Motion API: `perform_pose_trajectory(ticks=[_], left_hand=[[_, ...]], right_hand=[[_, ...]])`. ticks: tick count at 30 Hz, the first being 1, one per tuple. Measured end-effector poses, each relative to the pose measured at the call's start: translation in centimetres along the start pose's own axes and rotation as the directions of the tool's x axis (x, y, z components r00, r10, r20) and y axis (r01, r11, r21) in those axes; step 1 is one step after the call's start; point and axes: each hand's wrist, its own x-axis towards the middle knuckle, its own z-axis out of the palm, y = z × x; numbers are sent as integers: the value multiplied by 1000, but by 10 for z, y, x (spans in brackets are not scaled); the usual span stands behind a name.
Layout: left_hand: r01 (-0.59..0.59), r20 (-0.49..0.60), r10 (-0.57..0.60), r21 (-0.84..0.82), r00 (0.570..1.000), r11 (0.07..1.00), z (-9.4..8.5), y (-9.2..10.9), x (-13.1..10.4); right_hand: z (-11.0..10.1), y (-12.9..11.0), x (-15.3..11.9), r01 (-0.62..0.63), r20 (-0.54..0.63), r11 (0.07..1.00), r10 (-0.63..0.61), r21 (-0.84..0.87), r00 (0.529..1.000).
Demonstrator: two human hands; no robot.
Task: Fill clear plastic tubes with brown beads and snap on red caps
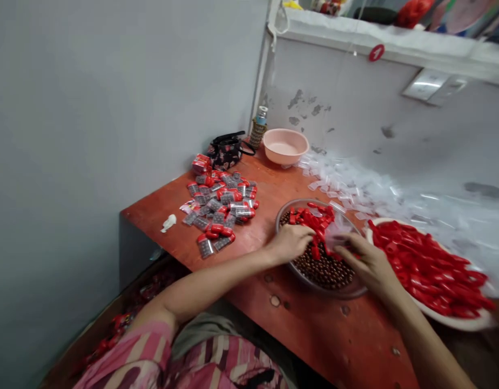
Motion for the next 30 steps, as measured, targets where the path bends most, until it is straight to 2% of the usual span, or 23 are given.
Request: perform_pose_trajectory(ticks=[1, 3, 5, 6, 9, 11, 14, 17, 19, 22, 24, 26, 30], left_hand=[[34, -31, -34, -5, 999, 999, -3, -6, 0], [68, -42, -69, -3, 997, 998, -4, -19, 0], [82, -40, -82, 14, 996, 997, -1, -29, 1], [88, -46, -87, 21, 995, 996, 2, -32, 1], [110, -71, -108, 26, 992, 994, 11, -38, 2], [127, -77, -125, 14, 989, 992, 15, -40, 3], [160, -79, -163, -40, 984, 986, 15, -43, 4], [175, -66, -182, -97, 981, 980, 11, -42, 4], [159, -37, -165, -121, 986, 980, 9, -39, 3], [134, 56, -127, -157, 990, 978, 9, -30, 2], [130, 132, -107, -179, 985, 975, 11, -25, 3], [130, 179, -94, -198, 979, 972, 15, -21, 5], [149, 214, -86, -297, 973, 943, 22, -19, 11]], right_hand=[[-3, 4, -1, 45, 152, 979, -15, -199, 988], [0, 11, -3, 129, 387, 858, 86, -497, 918], [13, 16, -2, 153, 462, 771, 198, -618, 865], [22, 17, -1, 151, 471, 771, 210, -618, 857], [52, 19, 6, 144, 481, 829, 164, -541, 861], [64, 20, 10, 128, 470, 871, 128, -475, 873], [66, 26, 10, 70, 419, 935, 89, -348, 904], [57, 32, 6, -119, 288, 993, 111, 8, 951], [52, 33, 3, -243, 229, 926, 179, 288, 957], [50, 30, 0, -318, 183, 787, 260, 529, 948], [50, 26, -1, -317, 142, 731, 293, 604, 945], [48, 23, -3, -306, 112, 725, 304, 617, 946], [34, 21, -7, -193, 39, 831, 203, 522, 978]])
